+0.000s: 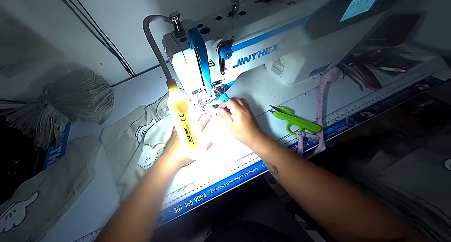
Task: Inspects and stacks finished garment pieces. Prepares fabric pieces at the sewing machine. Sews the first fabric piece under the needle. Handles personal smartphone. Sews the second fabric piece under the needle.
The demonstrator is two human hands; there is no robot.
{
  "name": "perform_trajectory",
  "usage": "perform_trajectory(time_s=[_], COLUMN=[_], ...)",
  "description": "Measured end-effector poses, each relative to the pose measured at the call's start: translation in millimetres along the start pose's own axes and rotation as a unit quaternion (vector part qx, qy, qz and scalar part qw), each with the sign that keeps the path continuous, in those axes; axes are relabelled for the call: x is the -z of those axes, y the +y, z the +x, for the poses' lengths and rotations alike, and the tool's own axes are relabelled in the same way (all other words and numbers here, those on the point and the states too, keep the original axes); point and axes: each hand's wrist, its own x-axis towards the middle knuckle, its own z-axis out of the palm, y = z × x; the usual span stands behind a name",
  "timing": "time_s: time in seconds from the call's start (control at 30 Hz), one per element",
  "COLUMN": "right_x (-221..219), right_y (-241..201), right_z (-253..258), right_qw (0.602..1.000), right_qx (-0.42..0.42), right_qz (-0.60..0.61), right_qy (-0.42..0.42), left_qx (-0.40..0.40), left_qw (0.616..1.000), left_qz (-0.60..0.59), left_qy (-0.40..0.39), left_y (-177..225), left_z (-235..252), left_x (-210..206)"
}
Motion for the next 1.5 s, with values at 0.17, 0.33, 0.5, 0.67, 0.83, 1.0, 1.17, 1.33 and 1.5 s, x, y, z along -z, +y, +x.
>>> perform_trajectory(time_s=[0.17, 0.33, 0.5, 0.67, 0.83, 1.0, 1.17, 1.33, 1.5], right_x=[8, -2, -3, -5, -5, -5, 1, 18, 22], right_y=[7, 21, 19, 19, 19, 20, 23, 20, 24], right_z=[31, 31, 30, 29, 29, 28, 26, 13, 11], right_qw=[0.999, 0.998, 0.989, 0.983, 0.98, 0.983, 0.988, 0.99, 0.964], right_qx=[-0.021, 0.04, 0.079, 0.088, 0.094, 0.09, 0.111, 0.138, 0.212], right_qz=[0.028, -0.008, -0.069, -0.117, -0.133, -0.115, -0.072, -0.016, 0.021], right_qy=[0.015, 0.054, 0.101, 0.112, 0.114, 0.106, 0.085, -0.015, -0.162], left_qx=[-0.008, 0.0, -0.006, -0.014, -0.007, -0.013, -0.015, -0.015, -0.016], left_qw=[1.0, 1.0, 1.0, 1.0, 1.0, 0.999, 1.0, 0.999, 1.0], left_qz=[-0.002, -0.005, 0.003, 0.016, 0.02, 0.026, 0.026, 0.031, 0.024], left_qy=[0.007, 0.003, 0.0, -0.014, -0.022, -0.021, -0.009, -0.014, -0.005], left_y=[-1, 2, 3, 1, 4, 2, 0, 2, 1], left_z=[1, 2, 1, -1, -3, -3, -3, -3, -5], left_x=[-1, 1, 2, 2, 4, 3, 0, 1, 1])
